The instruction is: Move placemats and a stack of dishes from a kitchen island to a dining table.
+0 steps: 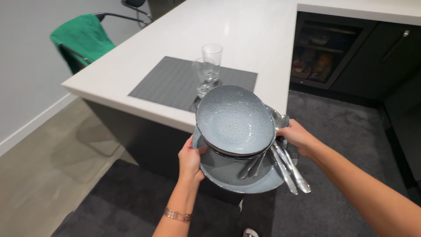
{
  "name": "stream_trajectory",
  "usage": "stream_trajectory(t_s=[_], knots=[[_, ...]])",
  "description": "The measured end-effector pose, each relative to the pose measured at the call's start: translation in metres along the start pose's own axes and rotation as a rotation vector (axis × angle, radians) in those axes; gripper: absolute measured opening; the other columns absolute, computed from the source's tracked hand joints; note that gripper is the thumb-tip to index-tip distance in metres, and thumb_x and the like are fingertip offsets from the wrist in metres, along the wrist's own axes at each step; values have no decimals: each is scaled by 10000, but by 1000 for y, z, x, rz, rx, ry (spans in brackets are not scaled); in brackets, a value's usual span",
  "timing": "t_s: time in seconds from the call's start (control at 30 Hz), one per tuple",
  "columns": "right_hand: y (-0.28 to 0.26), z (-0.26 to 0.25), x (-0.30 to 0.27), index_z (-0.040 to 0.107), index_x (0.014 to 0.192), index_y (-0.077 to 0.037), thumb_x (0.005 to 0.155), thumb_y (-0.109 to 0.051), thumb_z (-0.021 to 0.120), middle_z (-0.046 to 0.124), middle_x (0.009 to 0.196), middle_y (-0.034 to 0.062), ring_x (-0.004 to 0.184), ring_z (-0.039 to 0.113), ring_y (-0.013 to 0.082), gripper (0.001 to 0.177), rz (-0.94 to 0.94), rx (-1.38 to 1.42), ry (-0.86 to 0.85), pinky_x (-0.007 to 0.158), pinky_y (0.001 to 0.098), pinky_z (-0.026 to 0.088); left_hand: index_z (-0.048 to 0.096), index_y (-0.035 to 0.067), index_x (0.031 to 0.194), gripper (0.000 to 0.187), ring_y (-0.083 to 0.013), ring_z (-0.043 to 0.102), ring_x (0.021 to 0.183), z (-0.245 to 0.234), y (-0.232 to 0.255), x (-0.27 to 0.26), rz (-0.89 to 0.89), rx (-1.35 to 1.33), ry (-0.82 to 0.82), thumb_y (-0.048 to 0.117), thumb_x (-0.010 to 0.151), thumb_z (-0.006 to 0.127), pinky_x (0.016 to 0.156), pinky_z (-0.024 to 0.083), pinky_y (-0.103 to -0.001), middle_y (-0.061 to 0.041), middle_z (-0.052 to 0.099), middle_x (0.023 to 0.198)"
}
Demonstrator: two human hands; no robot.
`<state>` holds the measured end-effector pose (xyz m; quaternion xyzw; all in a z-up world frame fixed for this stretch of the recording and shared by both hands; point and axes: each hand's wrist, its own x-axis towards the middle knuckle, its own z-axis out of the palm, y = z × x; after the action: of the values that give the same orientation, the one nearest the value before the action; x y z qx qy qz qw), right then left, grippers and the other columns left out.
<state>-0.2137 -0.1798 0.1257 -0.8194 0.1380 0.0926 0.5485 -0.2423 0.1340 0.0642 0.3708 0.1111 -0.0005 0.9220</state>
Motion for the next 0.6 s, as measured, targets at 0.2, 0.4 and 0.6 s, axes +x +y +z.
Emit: stream_trajectory(t_s=[0.2,0.4,0.6], knots=[[-11,110,-24,753,1042,63,858,-64,635,752,958,170,897,683,235,252,-85,-18,-154,819,398,535,609,-36,1343,614,-258,696,969,-86,79,-67,47,3,162,-210,834,312,817,618,-423,-165,703,1163],[-66,231,-43,706,1134,74,873,-55,649,738,1005,195,911,693,265,296,-67,-86,-255,779,409,565,600,-33,1348,567,-264,695,1012,-169,152,-108,162,-40,311,-212,838,428,836,602,-425,-155,691,1192],[-125,367,-37,603,1216,2,888,-38,626,693,1122,186,984,696,251,331,-52,-73,-413,848,428,584,569,-11,1374,598,-265,681,1060,-261,222,-118,267,-71,526,-211,816,494,847,595,-433,-143,661,1243]])
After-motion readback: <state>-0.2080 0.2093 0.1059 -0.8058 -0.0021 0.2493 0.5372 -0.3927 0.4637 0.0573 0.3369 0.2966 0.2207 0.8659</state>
